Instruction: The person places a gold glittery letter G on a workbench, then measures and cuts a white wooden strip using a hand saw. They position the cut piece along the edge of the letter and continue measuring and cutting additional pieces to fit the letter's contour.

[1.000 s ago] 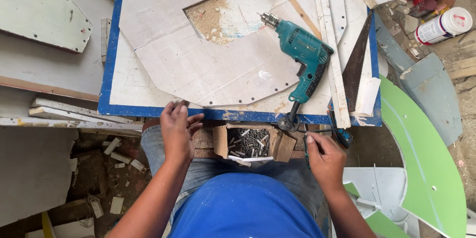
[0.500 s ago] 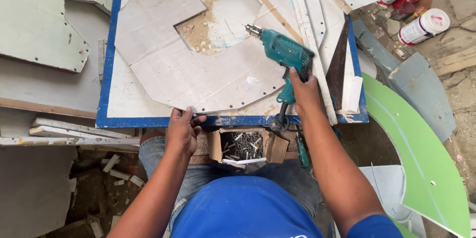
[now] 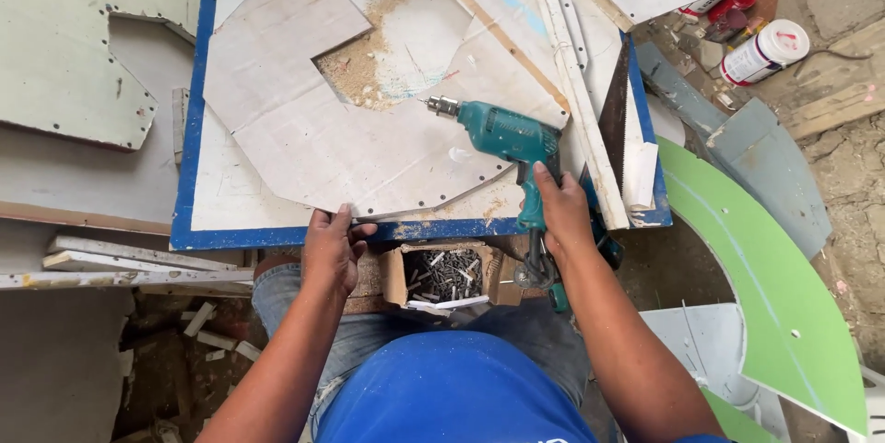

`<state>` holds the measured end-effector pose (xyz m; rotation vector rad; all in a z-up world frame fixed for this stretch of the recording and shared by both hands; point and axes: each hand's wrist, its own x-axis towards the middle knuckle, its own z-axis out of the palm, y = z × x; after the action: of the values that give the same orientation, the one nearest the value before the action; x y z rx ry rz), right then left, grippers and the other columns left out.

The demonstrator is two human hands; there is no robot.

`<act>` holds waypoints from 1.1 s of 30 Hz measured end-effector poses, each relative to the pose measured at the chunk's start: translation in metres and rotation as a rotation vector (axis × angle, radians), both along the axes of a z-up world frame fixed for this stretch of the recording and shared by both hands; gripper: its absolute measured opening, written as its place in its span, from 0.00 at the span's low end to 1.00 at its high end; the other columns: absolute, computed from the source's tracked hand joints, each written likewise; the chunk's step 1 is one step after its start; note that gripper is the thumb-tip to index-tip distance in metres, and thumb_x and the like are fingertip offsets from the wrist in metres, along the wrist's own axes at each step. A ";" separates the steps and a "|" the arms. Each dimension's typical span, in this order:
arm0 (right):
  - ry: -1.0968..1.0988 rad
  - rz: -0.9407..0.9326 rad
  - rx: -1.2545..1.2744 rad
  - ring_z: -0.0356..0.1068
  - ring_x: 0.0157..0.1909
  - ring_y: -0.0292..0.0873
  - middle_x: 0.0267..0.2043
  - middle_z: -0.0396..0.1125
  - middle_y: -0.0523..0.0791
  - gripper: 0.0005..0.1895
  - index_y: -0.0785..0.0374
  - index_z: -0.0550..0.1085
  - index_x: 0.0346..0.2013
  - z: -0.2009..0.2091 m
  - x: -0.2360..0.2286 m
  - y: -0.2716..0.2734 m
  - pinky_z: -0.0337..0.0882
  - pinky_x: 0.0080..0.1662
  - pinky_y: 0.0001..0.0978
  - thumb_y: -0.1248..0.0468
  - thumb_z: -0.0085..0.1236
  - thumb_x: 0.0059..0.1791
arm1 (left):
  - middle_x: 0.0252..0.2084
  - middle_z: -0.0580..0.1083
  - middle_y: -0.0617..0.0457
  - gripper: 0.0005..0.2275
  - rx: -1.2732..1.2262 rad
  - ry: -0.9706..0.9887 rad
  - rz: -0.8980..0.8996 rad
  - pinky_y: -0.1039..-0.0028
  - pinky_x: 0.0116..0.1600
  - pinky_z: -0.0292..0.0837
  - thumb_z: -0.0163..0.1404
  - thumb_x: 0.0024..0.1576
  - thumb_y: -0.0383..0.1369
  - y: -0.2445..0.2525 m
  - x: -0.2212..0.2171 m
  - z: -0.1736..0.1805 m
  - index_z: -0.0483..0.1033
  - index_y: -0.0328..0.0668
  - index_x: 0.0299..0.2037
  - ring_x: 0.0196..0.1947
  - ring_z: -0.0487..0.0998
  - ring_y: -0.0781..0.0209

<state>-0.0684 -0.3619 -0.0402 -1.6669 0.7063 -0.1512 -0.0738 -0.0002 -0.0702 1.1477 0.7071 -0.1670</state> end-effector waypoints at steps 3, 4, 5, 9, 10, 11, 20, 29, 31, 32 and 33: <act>0.154 0.211 -0.020 0.54 0.70 0.70 0.68 0.53 0.68 0.50 0.76 0.43 0.75 0.039 -0.005 0.018 0.61 0.63 0.70 0.40 0.52 0.58 | 0.43 0.71 0.59 0.09 -0.014 -0.021 0.009 0.86 0.24 0.75 0.46 0.67 0.33 0.001 0.000 0.001 0.67 0.47 0.55 0.28 0.84 0.60; 0.154 0.211 -0.019 0.54 0.70 0.70 0.68 0.53 0.68 0.50 0.76 0.43 0.75 0.028 -0.004 0.008 0.61 0.63 0.70 0.40 0.52 0.58 | 0.43 0.71 0.59 0.09 -0.014 -0.022 0.009 0.86 0.24 0.75 0.46 0.67 0.33 0.002 0.000 -0.003 0.67 0.47 0.55 0.28 0.84 0.60; 0.168 0.228 -0.082 0.61 0.63 0.65 0.59 0.60 0.63 0.42 0.71 0.55 0.70 0.016 -0.002 -0.001 0.67 0.56 0.63 0.38 0.50 0.58 | 0.43 0.71 0.59 0.09 -0.023 -0.030 0.012 0.85 0.25 0.76 0.46 0.67 0.34 0.003 0.000 -0.008 0.67 0.47 0.55 0.28 0.84 0.60; 0.171 0.272 -0.030 0.70 0.54 0.59 0.54 0.69 0.57 0.35 0.61 0.66 0.68 0.052 -0.001 0.013 0.76 0.48 0.58 0.42 0.58 0.55 | 0.45 0.71 0.60 0.10 -0.041 -0.062 0.007 0.82 0.28 0.78 0.46 0.67 0.34 0.004 -0.001 -0.016 0.67 0.45 0.56 0.28 0.84 0.59; 0.177 0.272 -0.031 0.70 0.54 0.59 0.54 0.69 0.57 0.35 0.61 0.66 0.68 0.060 -0.004 0.026 0.76 0.48 0.58 0.42 0.58 0.55 | 0.45 0.71 0.60 0.10 -0.042 -0.056 0.008 0.82 0.28 0.78 0.46 0.67 0.34 0.004 -0.002 -0.017 0.67 0.45 0.56 0.28 0.84 0.59; 0.179 0.227 -0.008 0.71 0.55 0.56 0.55 0.69 0.57 0.35 0.60 0.66 0.69 0.068 -0.007 0.038 0.77 0.48 0.56 0.43 0.59 0.54 | 0.45 0.71 0.60 0.09 -0.051 -0.067 0.012 0.82 0.28 0.79 0.46 0.67 0.33 0.003 -0.003 -0.017 0.67 0.45 0.56 0.28 0.84 0.59; 0.035 0.129 0.378 0.78 0.39 0.49 0.41 0.75 0.53 0.21 0.57 0.70 0.49 0.039 -0.024 0.040 0.77 0.42 0.42 0.46 0.60 0.53 | 0.45 0.69 0.60 0.08 -0.061 -0.100 0.003 0.81 0.27 0.79 0.45 0.68 0.33 0.005 -0.002 -0.022 0.67 0.45 0.55 0.24 0.82 0.60; -0.042 0.185 -0.821 0.73 0.49 0.60 0.47 0.72 0.55 0.23 0.58 0.75 0.55 0.064 -0.018 0.012 0.73 0.49 0.55 0.44 0.50 0.58 | 0.41 0.69 0.60 0.06 -0.102 -0.109 0.028 0.77 0.28 0.81 0.47 0.67 0.32 0.007 -0.003 -0.017 0.68 0.46 0.52 0.25 0.83 0.56; -0.138 0.120 -0.985 0.71 0.51 0.60 0.49 0.69 0.55 0.19 0.60 0.75 0.57 0.061 -0.015 -0.014 0.71 0.50 0.53 0.50 0.52 0.60 | 0.40 0.69 0.60 0.06 -0.109 -0.104 0.035 0.76 0.29 0.82 0.48 0.67 0.33 0.007 -0.007 -0.011 0.68 0.45 0.51 0.26 0.84 0.55; -0.065 0.119 -1.089 0.67 0.55 0.61 0.53 0.66 0.54 0.24 0.60 0.73 0.61 0.053 -0.011 -0.032 0.69 0.52 0.57 0.50 0.58 0.55 | 0.39 0.70 0.60 0.06 -0.127 -0.111 0.045 0.75 0.30 0.83 0.49 0.66 0.32 0.006 -0.008 -0.008 0.68 0.46 0.50 0.27 0.84 0.54; 0.009 0.119 -1.192 0.63 0.59 0.62 0.58 0.63 0.53 0.32 0.59 0.71 0.65 0.044 -0.007 -0.051 0.67 0.54 0.61 0.50 0.65 0.50 | 0.39 0.70 0.60 0.06 -0.145 -0.118 0.055 0.74 0.31 0.84 0.50 0.65 0.32 0.004 -0.009 -0.005 0.68 0.47 0.50 0.27 0.84 0.53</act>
<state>-0.0751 -0.4131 0.0041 -2.8306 0.5256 -0.5565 -0.0823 0.0043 -0.0755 0.9906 0.6117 -0.1018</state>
